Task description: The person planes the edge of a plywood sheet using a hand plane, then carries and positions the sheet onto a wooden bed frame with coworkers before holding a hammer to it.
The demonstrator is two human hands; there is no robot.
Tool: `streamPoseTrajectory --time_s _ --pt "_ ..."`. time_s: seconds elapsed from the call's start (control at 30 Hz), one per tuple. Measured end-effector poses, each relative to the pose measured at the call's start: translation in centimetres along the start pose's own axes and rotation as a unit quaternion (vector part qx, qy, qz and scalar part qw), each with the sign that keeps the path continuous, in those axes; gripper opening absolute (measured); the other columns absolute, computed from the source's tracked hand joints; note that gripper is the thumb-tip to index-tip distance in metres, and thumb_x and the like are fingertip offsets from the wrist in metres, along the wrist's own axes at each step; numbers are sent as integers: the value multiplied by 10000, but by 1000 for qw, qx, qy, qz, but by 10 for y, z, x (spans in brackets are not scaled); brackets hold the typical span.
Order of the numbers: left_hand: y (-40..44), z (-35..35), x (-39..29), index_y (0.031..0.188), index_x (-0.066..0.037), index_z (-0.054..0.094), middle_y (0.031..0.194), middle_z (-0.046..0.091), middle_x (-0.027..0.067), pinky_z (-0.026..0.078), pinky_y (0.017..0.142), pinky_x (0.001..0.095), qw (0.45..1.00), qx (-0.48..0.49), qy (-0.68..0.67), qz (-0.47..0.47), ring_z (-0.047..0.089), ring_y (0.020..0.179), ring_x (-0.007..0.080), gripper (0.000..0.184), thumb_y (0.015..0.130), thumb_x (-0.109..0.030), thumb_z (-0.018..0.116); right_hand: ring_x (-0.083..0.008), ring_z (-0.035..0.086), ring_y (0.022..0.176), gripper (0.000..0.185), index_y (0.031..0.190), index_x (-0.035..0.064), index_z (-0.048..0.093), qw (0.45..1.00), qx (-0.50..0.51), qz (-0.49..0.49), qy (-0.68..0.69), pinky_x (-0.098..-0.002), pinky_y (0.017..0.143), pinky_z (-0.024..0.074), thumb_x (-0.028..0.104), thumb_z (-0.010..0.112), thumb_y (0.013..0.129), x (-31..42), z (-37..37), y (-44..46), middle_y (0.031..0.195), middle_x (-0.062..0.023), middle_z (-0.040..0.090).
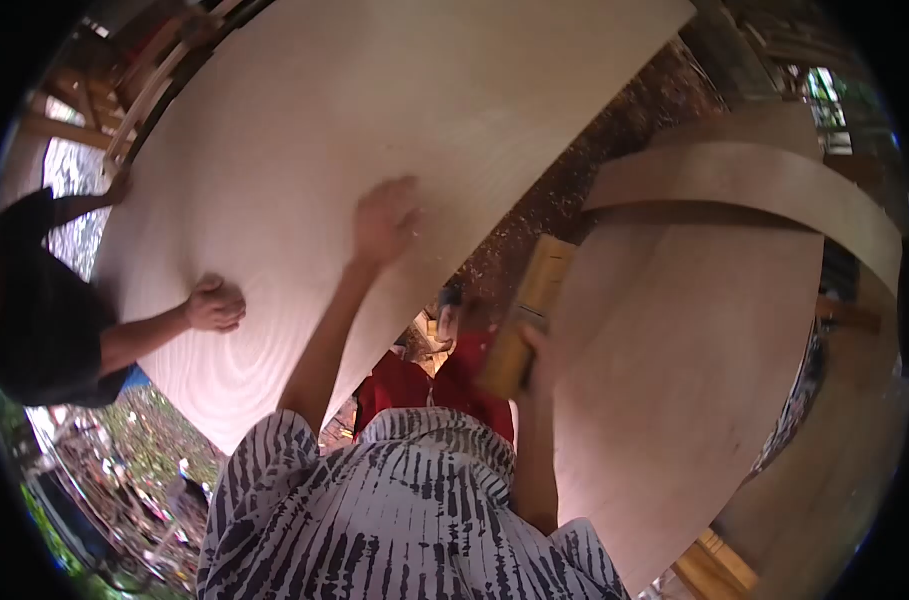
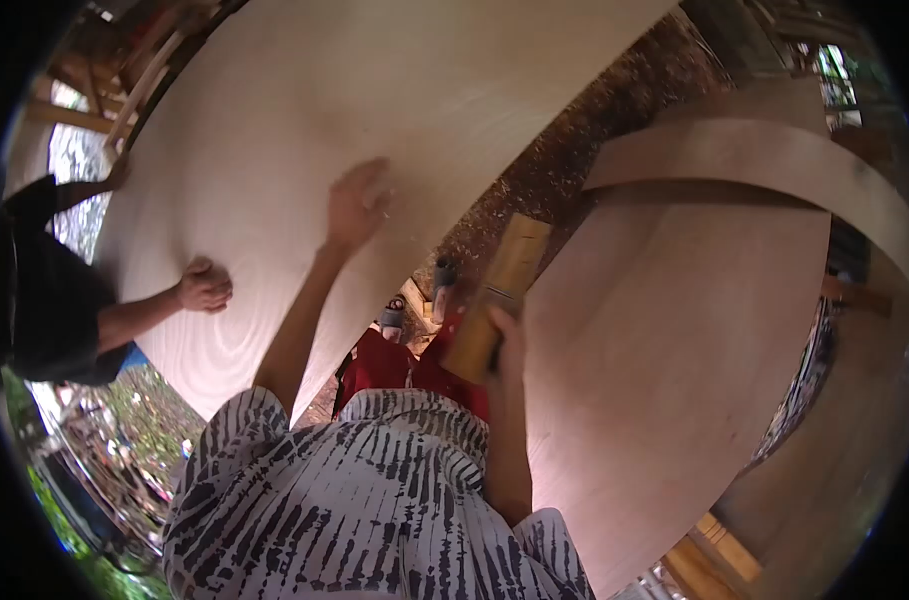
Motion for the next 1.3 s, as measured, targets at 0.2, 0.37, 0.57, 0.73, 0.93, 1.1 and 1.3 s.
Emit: streamPoseTrajectory --time_s 0.2,0.37,0.57,0.73,0.93,1.1,1.3 --pt "75 27 -2 1530 -329 417 1658 288 -22 114 1202 665 946 17 313 87 192 1553 262 706 887 -447 684 -303 556 1261 644 1503 55 391 929 -130 -235 -253 -407 1075 443 420 597 1014 31 5 118 1371 -197 565" --pt "93 40 -7 1540 -329 409 1669 269 -16 104 1199 674 936 56 340 71 185 1557 264 740 870 -496 676 -352 398 1432 791 1541 -76 277 869 -230 -343 -272 -414 1157 322 491 517 1044 176 43 255 1547 -260 400" --pt "83 33 -4 1531 -334 428 1671 272 -15 99 1189 682 939 47 329 83 184 1559 273 722 873 -536 645 -349 415 1413 736 1539 -77 270 864 -203 -357 -290 -403 1163 327 428 507 1059 207 64 256 1547 -257 392" --pt "85 32 -11 1519 -316 454 1669 283 -8 98 1180 693 943 42 320 87 191 1557 291 703 878 -533 641 -306 425 1405 649 1530 -75 290 857 -187 -368 -308 -391 1168 333 297 538 1060 64 63 161 1542 -218 407" --pt "80 32 -2 1522 -317 454 1665 295 0 109 1159 719 943 27 314 109 200 1553 307 694 887 -534 633 -334 453 1390 719 1489 -116 349 841 -171 -427 -285 -384 1147 348 394 574 1034 185 57 257 1506 -258 455" --pt "77 35 4 1522 -314 446 1664 294 3 119 1138 749 939 12 324 118 201 1551 313 673 905 -527 611 -362 380 1445 840 1520 -127 282 840 -229 -394 -295 -399 1194 283 466 588 1008 169 60 238 1558 -275 384" --pt "74 40 2 1539 -321 407 1667 277 -2 114 1135 762 942 4 302 144 174 1556 317 677 927 -560 572 -315 451 1376 730 1517 -50 314 889 -204 -295 -285 -403 1149 327 396 600 1015 -76 57 83 1476 -205 469"
Point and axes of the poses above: each hand's wrist, its own y-axis towards the middle knuckle, its own z-axis out of the palm, x = y × z, the point moved 5 cm from there along y, towards the middle knuckle
